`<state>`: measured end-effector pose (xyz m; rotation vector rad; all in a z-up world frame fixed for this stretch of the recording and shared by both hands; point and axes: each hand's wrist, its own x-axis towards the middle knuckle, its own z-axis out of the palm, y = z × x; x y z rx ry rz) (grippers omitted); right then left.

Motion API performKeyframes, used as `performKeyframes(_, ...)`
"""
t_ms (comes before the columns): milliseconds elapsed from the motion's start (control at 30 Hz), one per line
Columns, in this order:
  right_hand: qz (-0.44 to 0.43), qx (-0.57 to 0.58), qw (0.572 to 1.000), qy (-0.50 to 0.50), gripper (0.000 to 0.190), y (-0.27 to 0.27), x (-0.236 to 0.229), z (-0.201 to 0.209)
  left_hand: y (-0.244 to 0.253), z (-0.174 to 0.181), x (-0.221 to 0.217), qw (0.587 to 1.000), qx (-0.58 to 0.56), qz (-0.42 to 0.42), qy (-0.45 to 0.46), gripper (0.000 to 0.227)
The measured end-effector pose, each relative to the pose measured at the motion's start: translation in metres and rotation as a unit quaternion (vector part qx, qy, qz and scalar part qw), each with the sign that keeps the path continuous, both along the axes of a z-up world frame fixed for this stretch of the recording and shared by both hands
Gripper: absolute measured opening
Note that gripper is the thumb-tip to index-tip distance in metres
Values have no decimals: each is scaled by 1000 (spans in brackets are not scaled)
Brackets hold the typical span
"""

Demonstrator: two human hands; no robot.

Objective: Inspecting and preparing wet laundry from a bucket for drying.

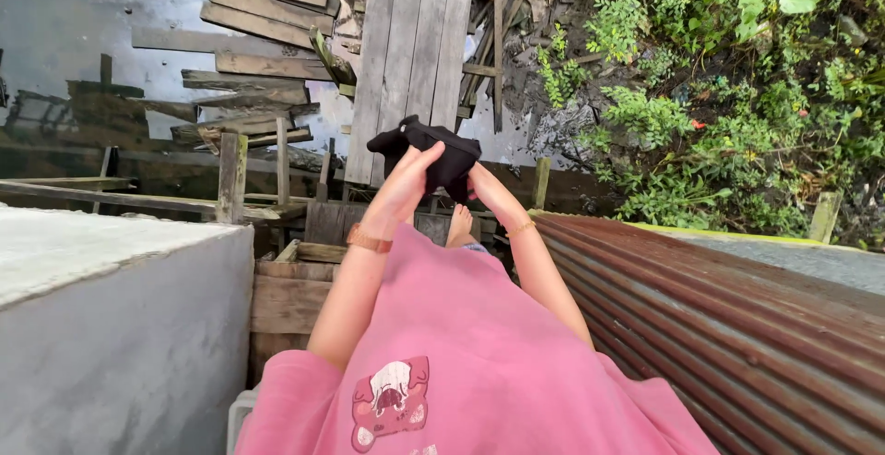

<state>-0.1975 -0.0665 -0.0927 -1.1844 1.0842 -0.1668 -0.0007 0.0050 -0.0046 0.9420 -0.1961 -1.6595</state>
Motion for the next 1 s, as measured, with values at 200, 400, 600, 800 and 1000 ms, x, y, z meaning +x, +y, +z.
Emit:
performKeyframes(200, -50, 126, 990, 30, 42, -27, -52, 14, -21, -6, -55, 1000, 3, 1, -1, 50)
performKeyframes(400, -30, 15, 999, 24, 23, -83, -115, 32, -35, -10, -105, 998, -34, 49, 34, 48)
performKeyframes(600, -109, -20, 993, -41, 12, -143, -129, 72, -37, -32, -142, 990, -70, 110, 50, 45)
performKeyframes(800, -179, -52, 974, -133, 12, -161, -138, 121, -37, -36, -149, 986, -32, 152, 60, 33)
performKeyframes(1000, -148, -86, 969, -176, 16, -153, -135, 166, -33, -41, -145, 968, -72, 228, 83, 19)
